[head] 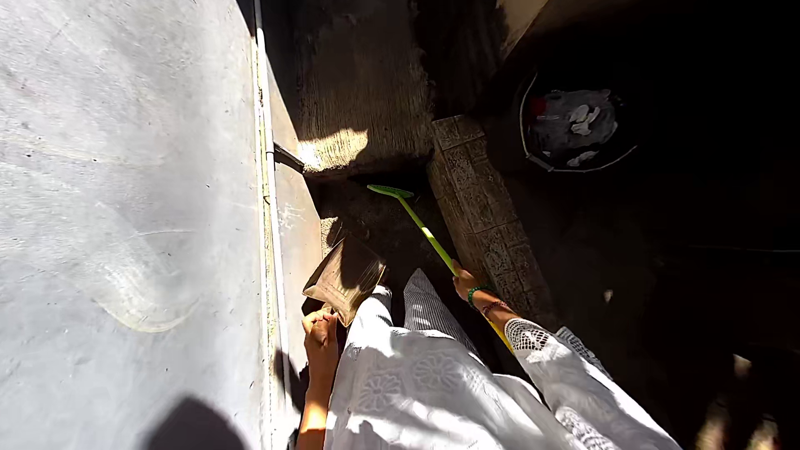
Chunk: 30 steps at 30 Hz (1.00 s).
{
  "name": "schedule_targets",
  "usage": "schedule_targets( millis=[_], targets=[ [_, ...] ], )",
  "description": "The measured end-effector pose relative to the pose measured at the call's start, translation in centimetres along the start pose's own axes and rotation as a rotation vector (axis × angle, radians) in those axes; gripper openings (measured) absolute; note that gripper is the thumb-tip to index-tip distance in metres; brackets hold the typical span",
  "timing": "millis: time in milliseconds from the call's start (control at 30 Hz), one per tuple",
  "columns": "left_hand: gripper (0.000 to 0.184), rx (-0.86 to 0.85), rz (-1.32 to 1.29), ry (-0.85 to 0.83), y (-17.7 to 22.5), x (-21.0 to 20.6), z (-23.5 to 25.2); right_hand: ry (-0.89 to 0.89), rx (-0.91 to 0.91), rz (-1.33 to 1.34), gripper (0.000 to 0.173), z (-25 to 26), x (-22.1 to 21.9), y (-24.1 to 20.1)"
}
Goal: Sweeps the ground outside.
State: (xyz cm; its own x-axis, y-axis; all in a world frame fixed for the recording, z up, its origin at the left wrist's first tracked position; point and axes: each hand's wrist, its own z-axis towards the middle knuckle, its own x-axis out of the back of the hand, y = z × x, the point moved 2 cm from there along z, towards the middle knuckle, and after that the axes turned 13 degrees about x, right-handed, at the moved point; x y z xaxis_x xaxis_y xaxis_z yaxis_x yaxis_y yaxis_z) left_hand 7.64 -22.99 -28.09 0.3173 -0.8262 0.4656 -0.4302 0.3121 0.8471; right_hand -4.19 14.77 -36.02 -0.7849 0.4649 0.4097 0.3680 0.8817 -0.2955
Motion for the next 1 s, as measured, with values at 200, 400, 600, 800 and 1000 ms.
schedule_targets(
  millis=[200,400,600,800,1000],
  targets=[
    [0.016,0.055,-0.006,0.144,-1.7,-0.4,-5.3,-0.073,0.075,-0.070,0.061,-8.8,1.2,4.6],
    [0.024,0.116,-0.004,0.252,-2.2,-1.7,-7.6,-0.035,0.071,-0.170,0.061,0.7,4.1,4.1],
    [0.034,0.137,-0.070,0.253,-3.6,-1.4,-9.8,-0.180,0.119,-0.173,0.062,-4.5,2.2,6.8],
    [0.014,0.217,0.034,0.265,-5.2,-1.8,-11.9,-0.086,0.129,-0.146,0.062,-1.8,3.1,2.4],
    [0.011,0.234,0.037,0.341,-6.0,-1.2,-13.4,-0.201,0.180,-0.109,0.064,3.0,-0.5,-2.9]
  ],
)
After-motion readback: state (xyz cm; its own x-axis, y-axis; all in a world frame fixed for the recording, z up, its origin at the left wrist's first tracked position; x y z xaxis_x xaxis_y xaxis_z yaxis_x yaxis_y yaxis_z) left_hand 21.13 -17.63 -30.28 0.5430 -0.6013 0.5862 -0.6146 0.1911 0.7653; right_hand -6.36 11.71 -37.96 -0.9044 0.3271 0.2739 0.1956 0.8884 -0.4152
